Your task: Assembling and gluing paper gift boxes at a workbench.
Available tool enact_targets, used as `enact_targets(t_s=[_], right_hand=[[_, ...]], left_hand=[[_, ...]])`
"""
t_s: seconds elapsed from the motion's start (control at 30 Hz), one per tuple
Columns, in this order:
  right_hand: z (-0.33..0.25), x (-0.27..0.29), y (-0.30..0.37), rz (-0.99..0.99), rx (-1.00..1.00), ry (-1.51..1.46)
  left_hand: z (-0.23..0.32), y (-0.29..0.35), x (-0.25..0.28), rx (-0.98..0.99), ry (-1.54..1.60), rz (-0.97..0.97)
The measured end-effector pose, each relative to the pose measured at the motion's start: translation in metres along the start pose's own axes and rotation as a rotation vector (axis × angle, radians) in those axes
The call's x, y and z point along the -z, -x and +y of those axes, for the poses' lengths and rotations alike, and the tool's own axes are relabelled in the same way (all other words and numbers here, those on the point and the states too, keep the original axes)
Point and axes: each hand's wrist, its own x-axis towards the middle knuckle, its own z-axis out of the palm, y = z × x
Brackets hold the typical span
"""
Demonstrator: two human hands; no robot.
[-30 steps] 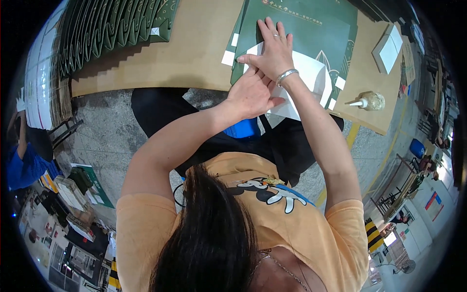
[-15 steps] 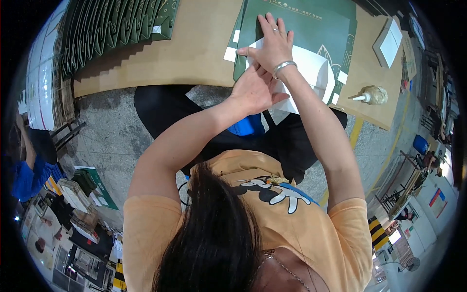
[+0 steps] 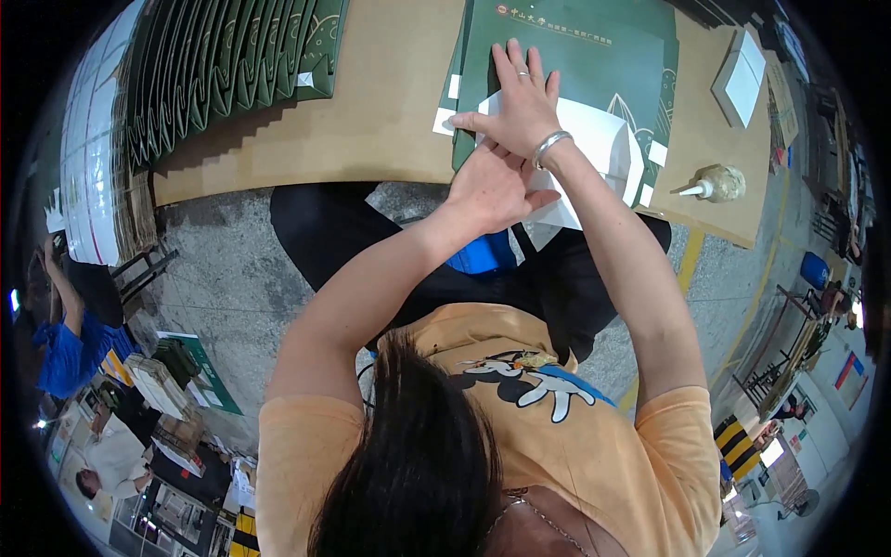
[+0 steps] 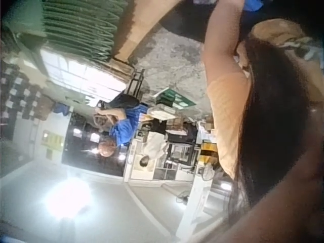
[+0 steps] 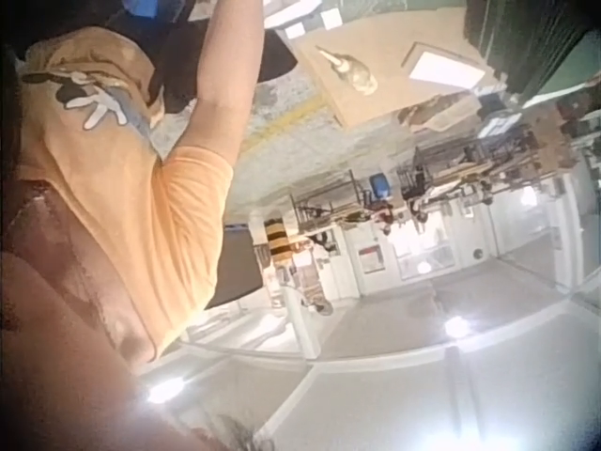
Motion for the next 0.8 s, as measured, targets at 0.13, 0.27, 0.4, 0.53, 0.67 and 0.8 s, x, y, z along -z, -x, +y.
enact_targets(t_s=[0.13, 0.27, 0.4, 0.53, 0.67, 0.8], right_hand=[[-0.009, -0.002, 0.0, -0.01, -0.064, 0.082], [-0.009, -0.008, -0.001, 0.04, -0.037, 0.092], [-0.01, -0.016, -0.002, 0.107, -0.069, 0.138], [-0.012, -0.015, -0.006, 0.087, -0.092, 0.155], [-0.012, -0.009, -0.004, 0.052, -0.058, 0.097], [-0.006, 0.0, 0.001, 0.056, -0.08, 0.075]], left_hand=[[0.003, 0.002, 0.0, -0.024, 0.018, 0.111], [-0.002, 0.003, -0.002, -0.033, 0.027, 0.138], [0.0, -0.001, -0.007, -0.032, 0.06, 0.126], [-0.001, 0.001, -0.004, -0.02, 0.045, 0.109], [-0.007, -0.001, -0.006, -0.041, 0.088, 0.219], [0.005, -0.004, 0.0, -0.058, 0.163, 0.201]])
